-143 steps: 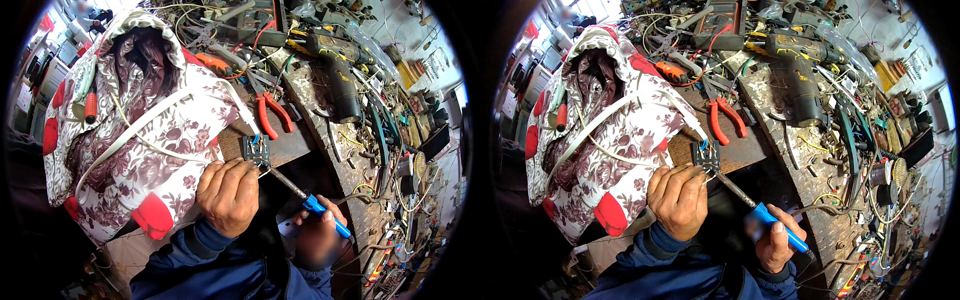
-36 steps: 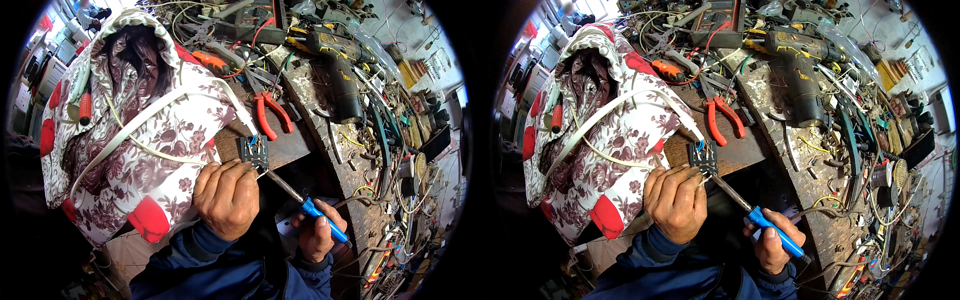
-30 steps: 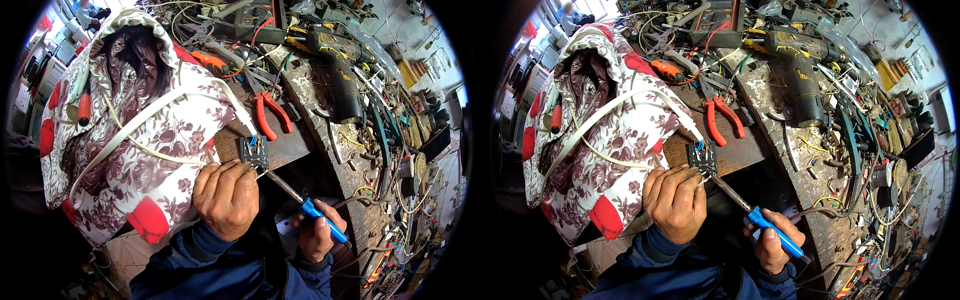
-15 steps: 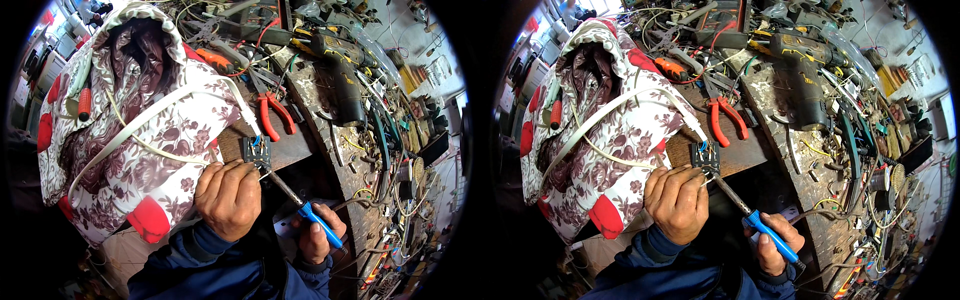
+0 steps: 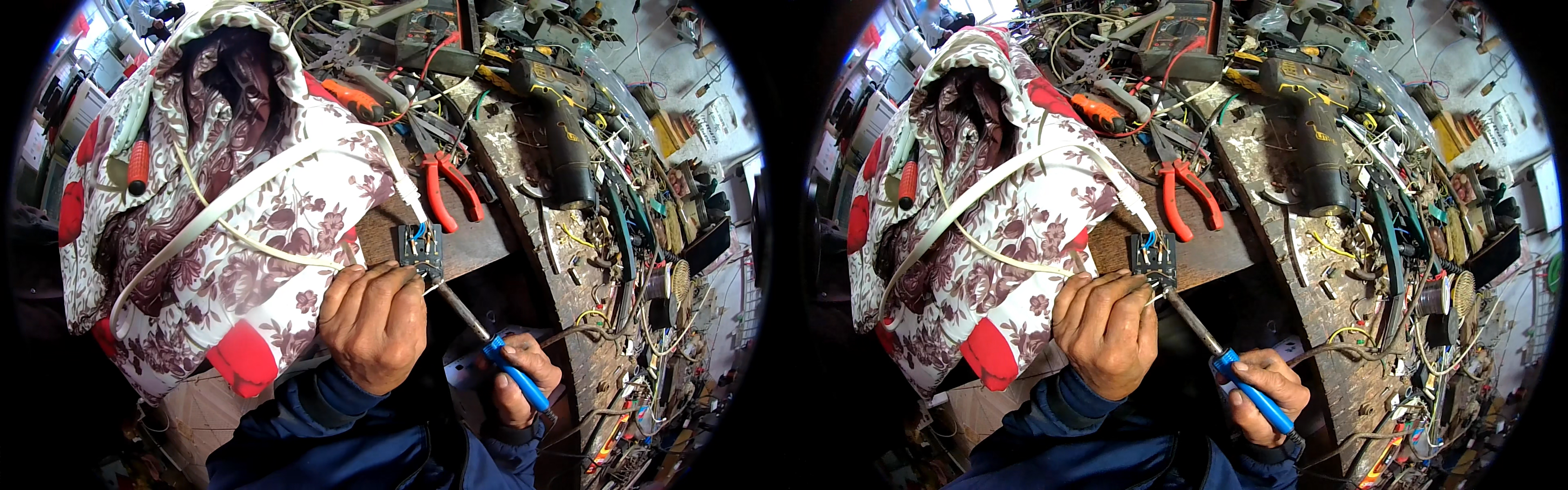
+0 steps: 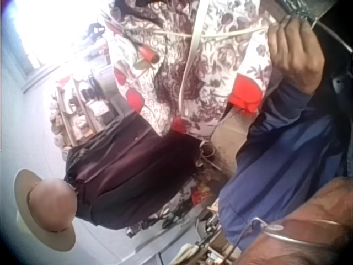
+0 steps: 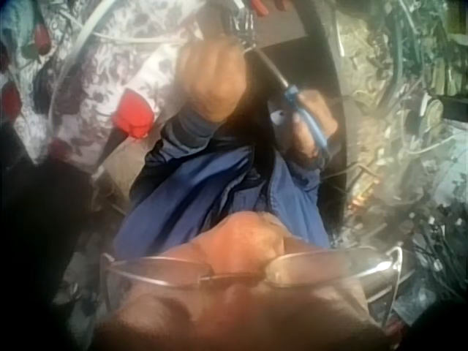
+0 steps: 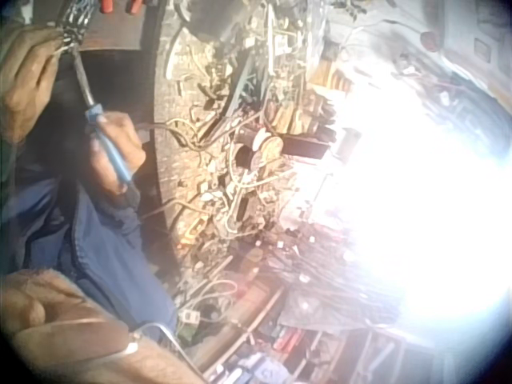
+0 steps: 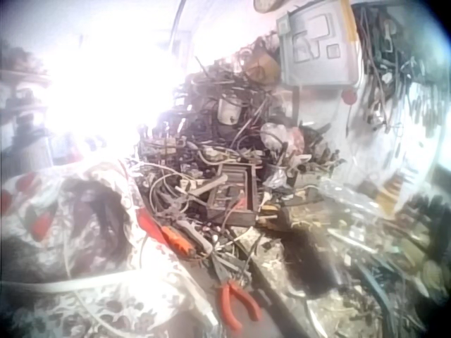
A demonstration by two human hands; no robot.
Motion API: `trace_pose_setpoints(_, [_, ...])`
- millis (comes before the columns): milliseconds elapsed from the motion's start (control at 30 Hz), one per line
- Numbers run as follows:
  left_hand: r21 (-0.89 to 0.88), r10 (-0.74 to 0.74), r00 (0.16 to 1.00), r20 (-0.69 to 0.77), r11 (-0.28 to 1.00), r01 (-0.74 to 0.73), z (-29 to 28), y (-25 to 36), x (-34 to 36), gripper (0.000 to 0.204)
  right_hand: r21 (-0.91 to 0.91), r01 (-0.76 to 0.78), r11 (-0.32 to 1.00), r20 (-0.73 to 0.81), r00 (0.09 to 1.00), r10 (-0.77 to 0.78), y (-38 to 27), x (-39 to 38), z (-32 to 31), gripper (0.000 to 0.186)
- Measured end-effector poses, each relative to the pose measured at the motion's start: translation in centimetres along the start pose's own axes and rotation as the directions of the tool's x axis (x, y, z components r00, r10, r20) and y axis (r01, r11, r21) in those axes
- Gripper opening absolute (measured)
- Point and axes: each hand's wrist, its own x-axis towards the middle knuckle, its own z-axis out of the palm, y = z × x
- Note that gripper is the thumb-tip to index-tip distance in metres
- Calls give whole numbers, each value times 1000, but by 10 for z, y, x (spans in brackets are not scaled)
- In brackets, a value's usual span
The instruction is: The person uses a soldering iron to attach wires to a small black electrical component. They hold the component with one hand and apply the soldering iron with the other, working on a cluttered workbench filled with tools and electronic parts.
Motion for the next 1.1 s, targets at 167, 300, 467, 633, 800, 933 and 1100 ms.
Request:
trace_pose_setpoints(167, [7, 4, 1000, 1, 1000, -4, 0, 0, 0, 17, -59, 4, 998, 36, 999, -2, -11, 6, 1, 35])
trace_pose_setpoints(300, [2, 0, 1000, 5, 1000, 0, 0, 0, -1, 18, -84, 43, 996, 63, 997, -38, -12, 9, 2, 35])
trace_pose_setpoints(467, [1, 0, 1000, 6, 1000, 0, 0, 0, 0, 17, -114, 96, 989, 62, 994, -90, -9, 9, 1, 35])
trace_pose_setpoints(633, [4, 3, 1000, 7, 1000, -3, -1, 1, 1, 17, -175, 122, 977, 84, 991, -108, -14, 14, 1, 37])
trace_pose_setpoints(800, [25, 44, 999, -8, 999, -44, -1, -1, 2, 11, -189, -16, 982, -26, 1000, 11, -19, 7, 4, 39])
trace_pose_setpoints(933, [27, 42, 999, 2, 999, -42, -1, -1, 3, 11, -205, 77, 976, 48, 996, -69, -17, 12, 2, 38])
trace_pose_setpoints(1100, [34, 40, 999, -3, 999, -40, -1, 0, 3, 11, -220, 80, 972, 68, 995, -67, -17, 13, 0, 38])
